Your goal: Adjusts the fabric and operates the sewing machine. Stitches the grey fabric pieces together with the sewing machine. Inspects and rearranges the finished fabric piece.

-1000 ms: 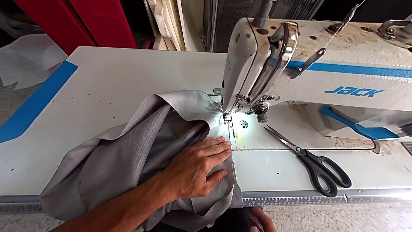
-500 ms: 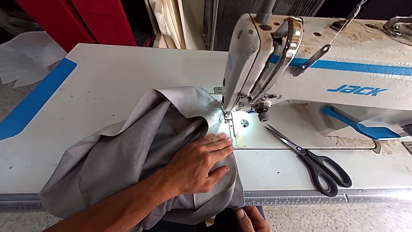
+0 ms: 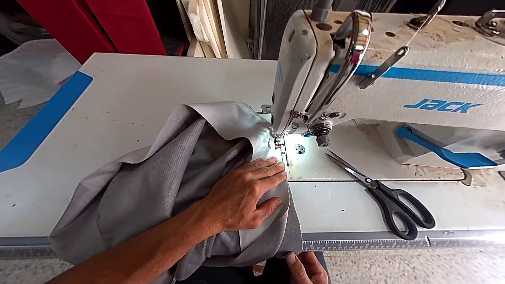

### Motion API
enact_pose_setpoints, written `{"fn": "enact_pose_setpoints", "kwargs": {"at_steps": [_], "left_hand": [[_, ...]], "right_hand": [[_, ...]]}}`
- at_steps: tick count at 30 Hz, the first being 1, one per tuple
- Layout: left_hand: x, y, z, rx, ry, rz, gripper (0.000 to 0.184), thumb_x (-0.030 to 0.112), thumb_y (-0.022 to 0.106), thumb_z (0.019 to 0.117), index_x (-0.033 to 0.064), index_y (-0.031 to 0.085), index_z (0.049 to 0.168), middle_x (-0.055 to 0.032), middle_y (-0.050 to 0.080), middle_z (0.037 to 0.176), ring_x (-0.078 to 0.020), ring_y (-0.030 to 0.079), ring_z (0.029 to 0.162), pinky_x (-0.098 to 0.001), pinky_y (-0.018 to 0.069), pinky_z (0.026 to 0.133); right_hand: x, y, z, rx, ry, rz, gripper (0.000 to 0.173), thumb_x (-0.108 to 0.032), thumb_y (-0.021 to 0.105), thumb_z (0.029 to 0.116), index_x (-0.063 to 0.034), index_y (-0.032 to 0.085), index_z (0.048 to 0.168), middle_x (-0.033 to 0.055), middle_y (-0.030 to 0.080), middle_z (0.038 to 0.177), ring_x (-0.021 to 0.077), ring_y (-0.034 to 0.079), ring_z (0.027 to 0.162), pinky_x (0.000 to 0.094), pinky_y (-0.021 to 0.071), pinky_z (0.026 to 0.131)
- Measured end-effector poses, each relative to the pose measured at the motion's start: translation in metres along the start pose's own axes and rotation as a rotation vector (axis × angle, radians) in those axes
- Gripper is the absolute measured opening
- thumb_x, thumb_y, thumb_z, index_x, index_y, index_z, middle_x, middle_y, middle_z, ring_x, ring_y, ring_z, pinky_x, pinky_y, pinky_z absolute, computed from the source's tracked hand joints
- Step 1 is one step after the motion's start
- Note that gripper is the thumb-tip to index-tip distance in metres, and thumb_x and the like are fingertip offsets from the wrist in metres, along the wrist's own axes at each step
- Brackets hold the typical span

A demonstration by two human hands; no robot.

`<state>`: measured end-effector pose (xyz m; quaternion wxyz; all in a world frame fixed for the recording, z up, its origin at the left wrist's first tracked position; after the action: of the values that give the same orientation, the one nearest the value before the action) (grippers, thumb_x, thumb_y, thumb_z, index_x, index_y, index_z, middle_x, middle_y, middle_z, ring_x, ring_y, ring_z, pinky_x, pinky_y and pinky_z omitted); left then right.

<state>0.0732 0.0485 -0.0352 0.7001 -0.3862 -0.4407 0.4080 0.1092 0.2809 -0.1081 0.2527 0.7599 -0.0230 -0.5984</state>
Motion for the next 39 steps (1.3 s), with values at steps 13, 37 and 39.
{"fn": "enact_pose_setpoints", "kwargs": {"at_steps": [13,37,39], "left_hand": [[-0.005,0.002,0.004,0.025,0.031,0.034,0.049,0.045,0.049,0.1020,0.0160,0.068,0.136,-0.0004,0.059,0.148,-0.0138,0.047,0.145,-0.0344,0.0358,0.122],[0.132,0.033,-0.030,0.355,-0.440,0.398,0.018,0.020,0.057,0.0939,0.0100,0.070,0.087,-0.0012,0.063,0.066,-0.0214,0.062,0.062,-0.0366,0.0493,0.060],[0.134,0.035,-0.031,0.360,-0.408,0.412,0.022,0.021,0.053,0.0949,0.0106,0.069,0.085,-0.0002,0.062,0.064,-0.0188,0.060,0.056,-0.0334,0.0471,0.053]], "right_hand": [[-0.034,0.013,-0.017,0.079,0.068,-0.330,0.009,0.004,0.065,0.0927,-0.0014,0.069,0.087,-0.0004,0.069,0.068,0.0022,0.063,0.059,0.0195,0.0537,0.059],[-0.116,0.054,0.084,-0.115,0.146,-1.138,0.033,-0.052,0.067,0.0932,-0.0207,0.078,0.093,-0.0057,0.070,0.072,0.0106,0.066,0.063,0.0393,0.0552,0.063],[-0.121,0.063,0.088,-0.131,0.156,-1.267,0.033,-0.052,0.069,0.0924,-0.0203,0.078,0.088,-0.0038,0.068,0.072,0.0147,0.065,0.071,0.0447,0.0503,0.069]]}}
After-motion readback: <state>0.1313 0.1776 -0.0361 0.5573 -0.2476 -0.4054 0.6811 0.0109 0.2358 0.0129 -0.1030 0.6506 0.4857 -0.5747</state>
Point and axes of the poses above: each hand's wrist, its own z-axis towards the middle knuckle, its own y-axis out of the palm, x = y × z, the point moved 1 cm from there along z, towards the middle knuckle
